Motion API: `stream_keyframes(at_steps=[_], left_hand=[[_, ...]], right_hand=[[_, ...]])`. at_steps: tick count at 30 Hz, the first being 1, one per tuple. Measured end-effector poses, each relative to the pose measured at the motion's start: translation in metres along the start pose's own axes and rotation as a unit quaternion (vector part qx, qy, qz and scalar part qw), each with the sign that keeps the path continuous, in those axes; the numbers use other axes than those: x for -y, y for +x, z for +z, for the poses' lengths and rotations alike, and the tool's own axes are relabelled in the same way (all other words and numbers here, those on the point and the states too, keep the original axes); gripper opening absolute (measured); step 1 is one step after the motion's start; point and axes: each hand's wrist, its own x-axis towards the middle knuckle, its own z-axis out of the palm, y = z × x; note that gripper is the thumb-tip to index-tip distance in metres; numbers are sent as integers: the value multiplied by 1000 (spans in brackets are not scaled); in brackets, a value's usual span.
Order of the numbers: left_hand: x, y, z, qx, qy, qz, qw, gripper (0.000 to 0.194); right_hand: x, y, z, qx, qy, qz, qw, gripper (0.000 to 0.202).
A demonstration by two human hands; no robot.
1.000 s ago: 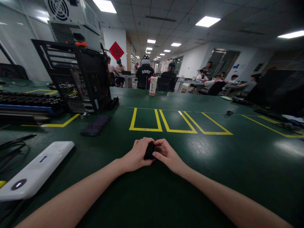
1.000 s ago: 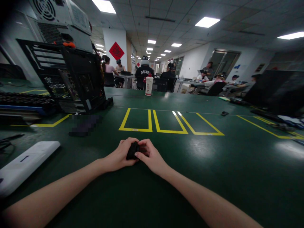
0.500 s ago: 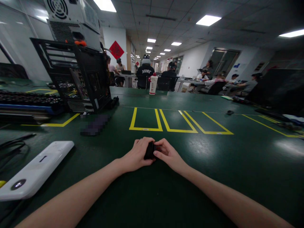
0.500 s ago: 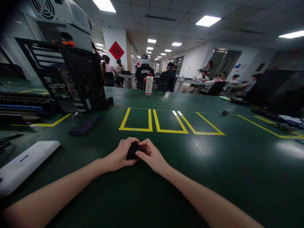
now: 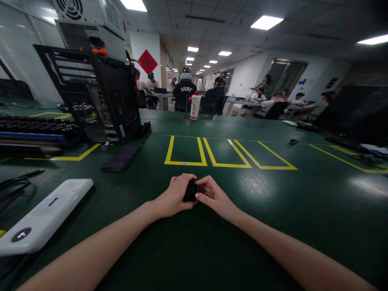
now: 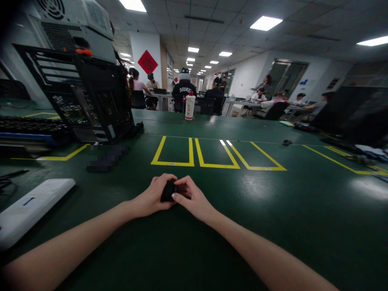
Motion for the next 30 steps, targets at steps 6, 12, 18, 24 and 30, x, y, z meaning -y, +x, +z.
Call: stream_keyframes(at_steps=[6, 12, 18, 24, 30], left_hand=[[-4, 0, -5, 13, -7, -2, 1000, 50], [0, 0, 0, 5, -7, -4, 1000, 53], [4, 1, 5, -11, -8, -6, 1000, 54], [-6, 0, -6, 15, -15, -7, 1000, 51], [-4, -1, -3, 14, -15, -9, 1000, 52]], right_hand=[[3, 1, 0, -10, -10, 23, 1000, 29], [2, 0, 1, 6, -21, -4, 1000, 30], [0, -1, 1, -7, -4, 8, 1000, 24], [4, 1, 1, -14, -34, 18, 999, 29], [5, -2, 0, 6, -13, 3, 1000, 30]])
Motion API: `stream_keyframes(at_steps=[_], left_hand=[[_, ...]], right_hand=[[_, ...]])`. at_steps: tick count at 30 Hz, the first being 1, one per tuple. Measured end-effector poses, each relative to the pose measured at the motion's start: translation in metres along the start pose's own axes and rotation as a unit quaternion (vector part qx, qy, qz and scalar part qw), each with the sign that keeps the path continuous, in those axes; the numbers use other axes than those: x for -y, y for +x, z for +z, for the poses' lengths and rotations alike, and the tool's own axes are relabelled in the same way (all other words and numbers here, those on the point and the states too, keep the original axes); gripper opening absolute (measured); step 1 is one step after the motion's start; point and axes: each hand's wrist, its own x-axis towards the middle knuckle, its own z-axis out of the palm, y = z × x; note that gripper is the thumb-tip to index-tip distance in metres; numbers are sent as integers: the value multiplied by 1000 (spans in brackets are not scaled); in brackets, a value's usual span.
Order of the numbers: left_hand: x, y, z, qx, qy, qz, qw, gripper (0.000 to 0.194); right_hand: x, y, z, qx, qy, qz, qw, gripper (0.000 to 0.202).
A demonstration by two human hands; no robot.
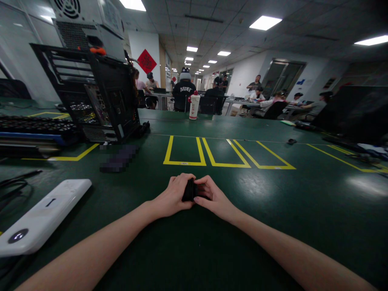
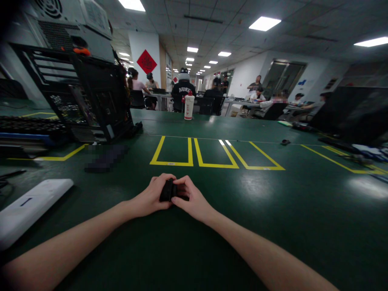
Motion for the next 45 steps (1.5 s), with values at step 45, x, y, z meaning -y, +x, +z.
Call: stream_keyframes(at_steps=[45], left_hand=[[-1, 0, 0, -8, 4, 3, 1000, 50]], right_hand=[[-7, 1, 4, -23, -38, -10, 999, 37]])
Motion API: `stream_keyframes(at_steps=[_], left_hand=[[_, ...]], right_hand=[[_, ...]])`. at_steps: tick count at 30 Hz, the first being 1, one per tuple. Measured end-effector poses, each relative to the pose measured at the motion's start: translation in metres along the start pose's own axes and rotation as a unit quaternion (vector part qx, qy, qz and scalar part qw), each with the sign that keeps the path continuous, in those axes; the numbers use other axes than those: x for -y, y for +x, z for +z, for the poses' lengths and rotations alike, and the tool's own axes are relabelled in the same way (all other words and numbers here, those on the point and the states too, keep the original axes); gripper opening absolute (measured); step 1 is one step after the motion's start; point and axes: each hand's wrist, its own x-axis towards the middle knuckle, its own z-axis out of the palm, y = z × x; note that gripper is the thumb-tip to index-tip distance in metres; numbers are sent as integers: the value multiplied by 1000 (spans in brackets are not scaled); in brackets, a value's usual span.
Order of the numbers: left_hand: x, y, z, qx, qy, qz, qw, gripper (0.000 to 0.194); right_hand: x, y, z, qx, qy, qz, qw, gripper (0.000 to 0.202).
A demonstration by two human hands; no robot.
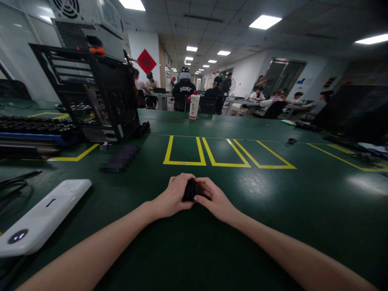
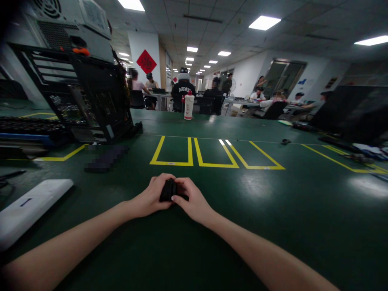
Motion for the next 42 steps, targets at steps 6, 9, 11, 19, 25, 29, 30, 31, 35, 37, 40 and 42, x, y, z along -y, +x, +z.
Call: stream_keyframes(at_steps=[6, 9, 11, 19, 25, 29, 30, 31, 35, 37, 40, 42], left_hand=[[-1, -1, -2, -1, 15, 6, 1000, 51], [2, -1, 1, -6, 20, 3, 1000, 52], [2, -1, 2, -10, 25, 5, 1000, 51], [-2, -3, 0, -1, 32, 19, 999, 47], [6, -2, 10, -28, 47, 29, 998, 51], [7, -2, 11, -30, 53, 37, 997, 54], [7, -3, 11, -31, 52, 37, 997, 54], [7, -3, 11, -31, 51, 36, 998, 55], [7, -3, 11, -37, 52, 40, 997, 62], [7, -3, 12, -40, 52, 40, 997, 65], [7, -3, 12, -38, 51, 39, 997, 68], [6, -3, 12, -30, 51, 39, 998, 69]], right_hand=[[-1, -2, -12, -124, -7, 14, 992, 34], [2, -2, -19, -125, 23, 52, 991, 34], [5, -1, -17, -86, 47, 67, 993, 37], [11, 4, -4, -13, 78, 78, 994, 25], [10, 6, -6, -11, 82, 79, 993, 20], [9, 4, -4, -21, 30, 33, 999, 21], [9, 3, -3, -23, 19, 23, 999, 22], [9, 2, -3, -24, 12, 15, 1000, 24], [8, 0, -2, -29, 15, 7, 999, 25], [7, 0, -3, -29, 25, 11, 999, 23], [6, 0, -3, -24, 47, 21, 998, 24], [5, 1, -4, -21, 51, 29, 998, 25]])
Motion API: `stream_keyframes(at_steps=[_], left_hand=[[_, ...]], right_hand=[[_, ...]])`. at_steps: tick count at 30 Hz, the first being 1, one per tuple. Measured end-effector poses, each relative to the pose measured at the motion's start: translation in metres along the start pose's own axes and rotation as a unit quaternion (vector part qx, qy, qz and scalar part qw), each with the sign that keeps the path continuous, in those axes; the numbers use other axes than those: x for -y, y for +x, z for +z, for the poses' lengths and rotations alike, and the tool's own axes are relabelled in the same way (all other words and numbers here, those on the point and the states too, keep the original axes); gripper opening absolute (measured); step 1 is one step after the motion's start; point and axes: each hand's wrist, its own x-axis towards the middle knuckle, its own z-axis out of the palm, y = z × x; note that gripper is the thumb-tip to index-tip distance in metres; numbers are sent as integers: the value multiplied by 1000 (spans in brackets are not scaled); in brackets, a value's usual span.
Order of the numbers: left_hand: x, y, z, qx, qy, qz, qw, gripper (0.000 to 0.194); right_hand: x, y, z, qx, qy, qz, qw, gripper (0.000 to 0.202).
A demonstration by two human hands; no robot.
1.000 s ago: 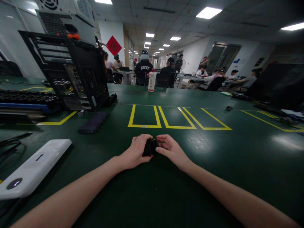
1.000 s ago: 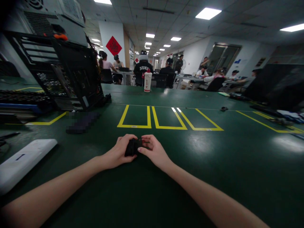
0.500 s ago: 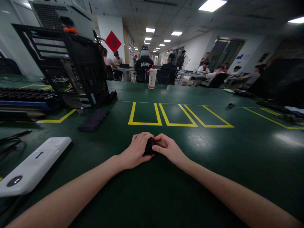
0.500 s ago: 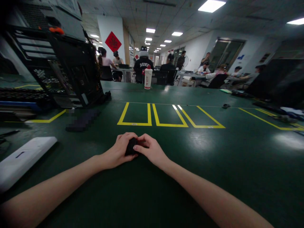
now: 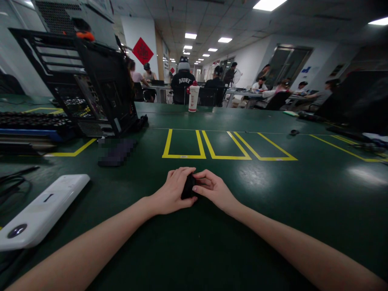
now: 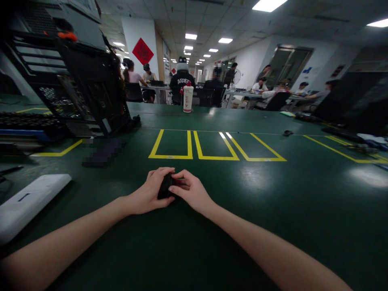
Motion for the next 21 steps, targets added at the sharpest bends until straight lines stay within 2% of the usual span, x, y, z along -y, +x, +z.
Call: stream_keyframes(at_steps=[4, 7, 11, 15, 17, 21], left_hand=[[-1, 0, -2, 11, -1, -6, 1000, 68], [-2, 0, -4, 16, -3, -9, 1000, 62], [-4, 1, -8, 32, -7, -12, 999, 56], [-3, 1, -6, 13, 0, -4, 1000, 58], [-2, 1, -4, 9, 1, -3, 1000, 58], [-2, 1, -4, 11, -8, -4, 1000, 57]], right_hand=[[1, 1, -1, -9, -19, 8, 1000, 30], [2, 1, -2, 11, -15, 14, 1000, 26], [1, 0, -2, 18, -14, -9, 1000, 28], [-2, 2, -1, 8, 8, -21, 1000, 19], [-2, 3, 0, -2, 17, -13, 1000, 16], [1, 4, 0, 7, 12, 22, 1000, 25]])
